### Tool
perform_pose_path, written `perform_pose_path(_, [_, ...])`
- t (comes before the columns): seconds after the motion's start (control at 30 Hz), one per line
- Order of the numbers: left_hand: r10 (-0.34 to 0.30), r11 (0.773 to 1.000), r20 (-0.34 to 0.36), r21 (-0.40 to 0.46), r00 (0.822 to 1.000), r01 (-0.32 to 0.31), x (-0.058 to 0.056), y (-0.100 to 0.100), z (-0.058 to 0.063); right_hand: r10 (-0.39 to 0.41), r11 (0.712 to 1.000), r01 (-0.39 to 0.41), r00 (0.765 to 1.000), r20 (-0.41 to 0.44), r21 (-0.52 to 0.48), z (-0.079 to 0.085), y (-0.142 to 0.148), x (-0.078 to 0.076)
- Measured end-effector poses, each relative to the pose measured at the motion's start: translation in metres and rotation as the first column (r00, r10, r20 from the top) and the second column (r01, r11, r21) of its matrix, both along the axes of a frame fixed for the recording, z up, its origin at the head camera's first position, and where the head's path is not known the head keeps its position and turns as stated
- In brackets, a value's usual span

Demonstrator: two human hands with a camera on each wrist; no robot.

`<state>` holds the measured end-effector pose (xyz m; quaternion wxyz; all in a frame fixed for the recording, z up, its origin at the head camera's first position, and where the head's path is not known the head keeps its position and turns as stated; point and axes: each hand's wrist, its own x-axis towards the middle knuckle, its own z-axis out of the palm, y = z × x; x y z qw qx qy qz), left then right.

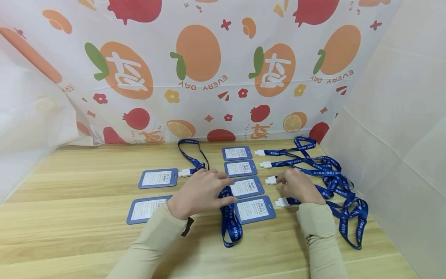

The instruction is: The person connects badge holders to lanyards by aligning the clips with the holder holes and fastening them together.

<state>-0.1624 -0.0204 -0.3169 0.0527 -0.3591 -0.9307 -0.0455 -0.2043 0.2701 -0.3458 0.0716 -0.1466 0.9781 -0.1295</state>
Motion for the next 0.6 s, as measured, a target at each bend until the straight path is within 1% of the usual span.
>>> perform_pose_path(0.17, [-0.025,1.000,0.006,0.002,1.000,0.025,0.000,0.006,-0.003,0.019,1.000,-0.018,1.000,0.004,-0.013,-0.002,0.001,0.000])
perform_pose_path(0.3, [-0.044,0.999,-0.030,0.003,0.999,0.044,-0.003,0.011,-0.003,0.019,1.000,-0.019,1.000,0.022,-0.014,-0.004,0.001,-0.001])
perform_pose_path(0.37, [-0.048,0.999,-0.037,0.007,0.998,0.048,-0.004,0.013,-0.002,0.014,1.000,-0.014,0.999,0.034,-0.013,-0.005,0.001,-0.002])
perform_pose_path(0.47, [-0.049,0.999,-0.016,0.001,0.999,0.049,-0.005,0.017,-0.002,0.009,1.000,-0.008,0.999,0.050,-0.013,-0.005,0.001,-0.003])
perform_pose_path(0.6, [-0.045,0.999,0.009,-0.015,0.999,0.045,-0.006,0.022,-0.005,0.005,1.000,-0.004,0.998,0.066,-0.018,-0.004,0.001,-0.003])
